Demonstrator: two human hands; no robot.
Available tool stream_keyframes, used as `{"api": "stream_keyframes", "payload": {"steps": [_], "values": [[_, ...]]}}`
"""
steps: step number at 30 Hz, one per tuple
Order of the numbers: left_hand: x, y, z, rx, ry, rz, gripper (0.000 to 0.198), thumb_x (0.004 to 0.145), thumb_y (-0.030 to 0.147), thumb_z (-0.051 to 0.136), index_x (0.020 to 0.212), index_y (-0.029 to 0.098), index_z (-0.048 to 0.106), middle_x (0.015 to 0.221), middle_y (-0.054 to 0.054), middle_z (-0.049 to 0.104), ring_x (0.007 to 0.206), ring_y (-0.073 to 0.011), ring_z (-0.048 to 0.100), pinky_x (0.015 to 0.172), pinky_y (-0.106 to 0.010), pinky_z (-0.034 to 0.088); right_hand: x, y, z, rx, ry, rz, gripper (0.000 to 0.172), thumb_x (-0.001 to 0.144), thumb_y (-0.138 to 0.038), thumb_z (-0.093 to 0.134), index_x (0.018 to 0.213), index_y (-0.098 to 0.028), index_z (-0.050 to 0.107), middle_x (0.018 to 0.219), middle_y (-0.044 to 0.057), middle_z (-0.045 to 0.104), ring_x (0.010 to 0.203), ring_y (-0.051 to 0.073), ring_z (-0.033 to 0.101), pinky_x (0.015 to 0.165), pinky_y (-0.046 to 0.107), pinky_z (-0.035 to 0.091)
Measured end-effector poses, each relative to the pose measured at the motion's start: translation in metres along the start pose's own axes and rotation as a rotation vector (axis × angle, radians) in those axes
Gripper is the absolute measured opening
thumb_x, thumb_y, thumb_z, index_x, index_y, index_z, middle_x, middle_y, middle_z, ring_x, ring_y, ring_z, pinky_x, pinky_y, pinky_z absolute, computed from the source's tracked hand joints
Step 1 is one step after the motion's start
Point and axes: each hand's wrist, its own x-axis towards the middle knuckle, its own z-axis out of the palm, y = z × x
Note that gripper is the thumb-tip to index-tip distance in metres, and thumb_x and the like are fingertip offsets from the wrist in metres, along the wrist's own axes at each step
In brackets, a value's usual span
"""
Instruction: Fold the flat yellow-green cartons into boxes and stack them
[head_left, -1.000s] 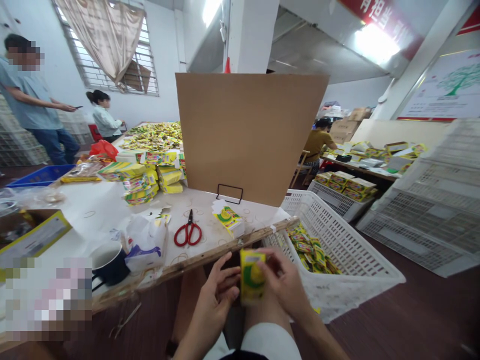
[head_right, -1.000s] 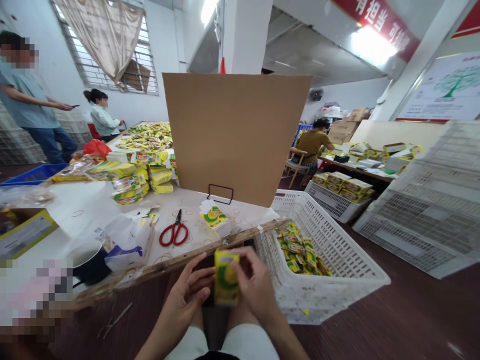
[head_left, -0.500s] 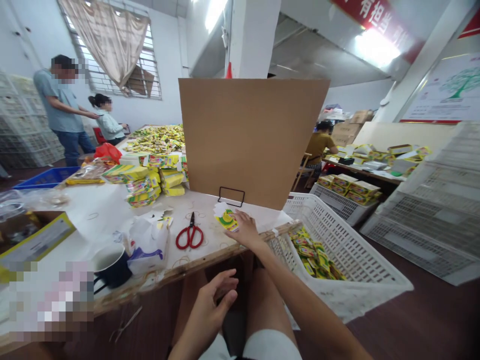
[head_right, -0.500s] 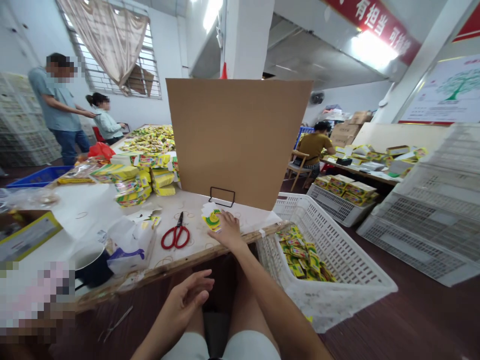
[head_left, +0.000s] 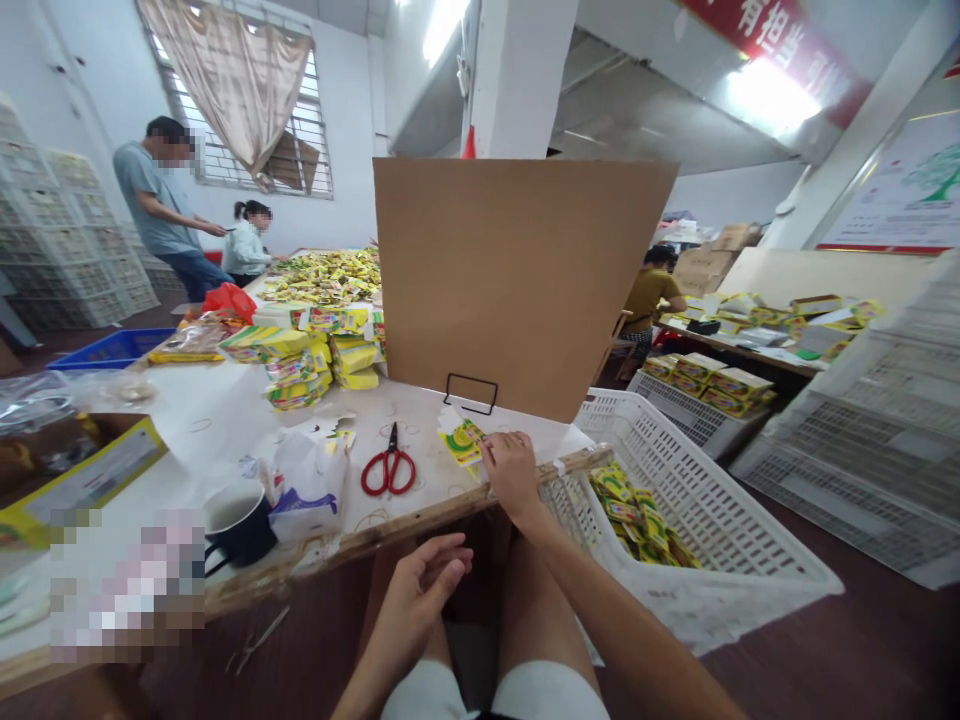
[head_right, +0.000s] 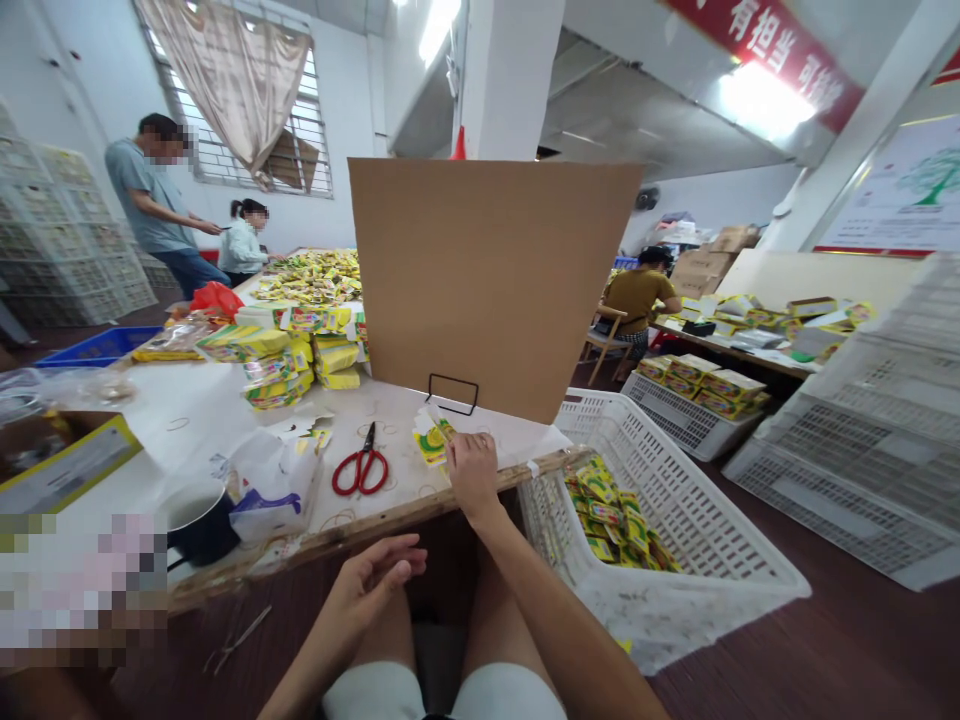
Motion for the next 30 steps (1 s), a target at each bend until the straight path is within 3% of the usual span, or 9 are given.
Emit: {"api": "stream_keyframes", "payload": {"steps": [4,6,9,11,15,20,24,27,30], "values": [[0.004,0.001,-0.001,-0.315,0.149,-0.034,0.055,0.068,0.051,0.072,0.109,0.014,0.065,0.109,-0.017,0.070,0.101,-0.0284,0.066,0.092,-0.045,0.049,-0.065,-0.034,-0.027,0.208,0.177,-0.181,0.022,0.094,-0.020,0.042,0.080,-0.021,0.060,0.090,0.007,0.071,0.088,0.021,0.062,0.093,0.042,0.034],[0.004,0.002,0.002,-0.437,0.172,-0.021,0.051,0.073,0.053,0.067,0.106,0.013,0.066,0.111,-0.016,0.070,0.104,-0.0286,0.065,0.093,-0.044,0.049,-0.100,-0.051,-0.034,0.362,0.120,-0.379,0.018,0.090,-0.017,0.047,0.081,-0.024,0.060,0.089,0.004,0.072,0.084,0.020,0.063,0.085,0.040,0.039],[0.001,0.005,0.005,-0.477,0.130,-0.023,0.045,0.076,0.050,0.064,0.100,0.013,0.069,0.105,-0.014,0.072,0.101,-0.0286,0.065,0.089,-0.041,0.051,-0.130,-0.065,-0.040,0.507,0.096,-0.429,0.015,0.087,-0.015,0.050,0.080,-0.025,0.059,0.089,0.003,0.072,0.080,0.019,0.065,0.078,0.038,0.043],[-0.003,0.006,0.007,-0.475,0.077,-0.045,0.041,0.075,0.045,0.068,0.101,0.014,0.070,0.101,-0.012,0.073,0.096,-0.0269,0.067,0.084,-0.036,0.053,-0.132,-0.064,-0.048,0.590,0.078,-0.372,0.010,0.086,-0.017,0.053,0.088,-0.025,0.059,0.098,0.005,0.071,0.090,0.021,0.064,0.081,0.039,0.043],[-0.011,0.007,0.013,-0.463,-0.064,-0.089,0.038,0.072,0.035,0.074,0.105,0.016,0.069,0.096,-0.010,0.074,0.086,-0.0223,0.069,0.074,-0.028,0.052,-0.117,-0.049,-0.067,0.629,-0.011,-0.190,0.034,0.085,-0.022,0.056,0.119,-0.024,0.054,0.122,0.008,0.061,0.109,0.025,0.056,0.090,0.040,0.043],[-0.013,0.006,0.020,-0.459,-0.167,-0.122,0.036,0.074,0.033,0.074,0.104,0.014,0.070,0.090,-0.011,0.074,0.085,-0.0236,0.069,0.078,-0.032,0.051,-0.112,-0.032,-0.063,0.678,0.006,-0.112,0.021,0.085,-0.026,0.056,0.105,-0.023,0.061,0.103,0.006,0.065,0.092,0.022,0.059,0.083,0.036,0.046],[-0.012,0.005,0.022,-0.415,-0.132,-0.098,0.037,0.074,0.037,0.073,0.103,0.015,0.069,0.087,-0.009,0.073,0.081,-0.0227,0.068,0.077,-0.033,0.051,-0.118,-0.033,-0.055,0.799,0.042,0.137,0.039,0.083,-0.034,0.059,0.120,-0.021,0.055,0.111,0.009,0.062,0.089,0.022,0.059,0.079,0.034,0.049],[-0.011,0.003,0.025,-0.349,-0.073,-0.066,0.037,0.073,0.043,0.072,0.096,0.014,0.069,0.082,-0.007,0.073,0.079,-0.0232,0.068,0.075,-0.033,0.052,-0.120,-0.040,-0.058,0.919,-0.131,0.231,0.027,0.087,-0.039,0.054,0.096,-0.017,0.066,0.089,0.008,0.067,0.079,0.021,0.061,0.070,0.030,0.051],[-0.010,0.001,0.028,-0.245,-0.042,-0.022,0.038,0.073,0.048,0.069,0.089,0.014,0.067,0.083,-0.007,0.073,0.080,-0.0248,0.068,0.074,-0.033,0.053,-0.122,-0.042,-0.058,0.944,-0.128,0.281,0.032,0.087,-0.045,0.054,0.078,-0.016,0.066,0.077,0.007,0.066,0.074,0.021,0.062,0.066,0.029,0.052]]}}
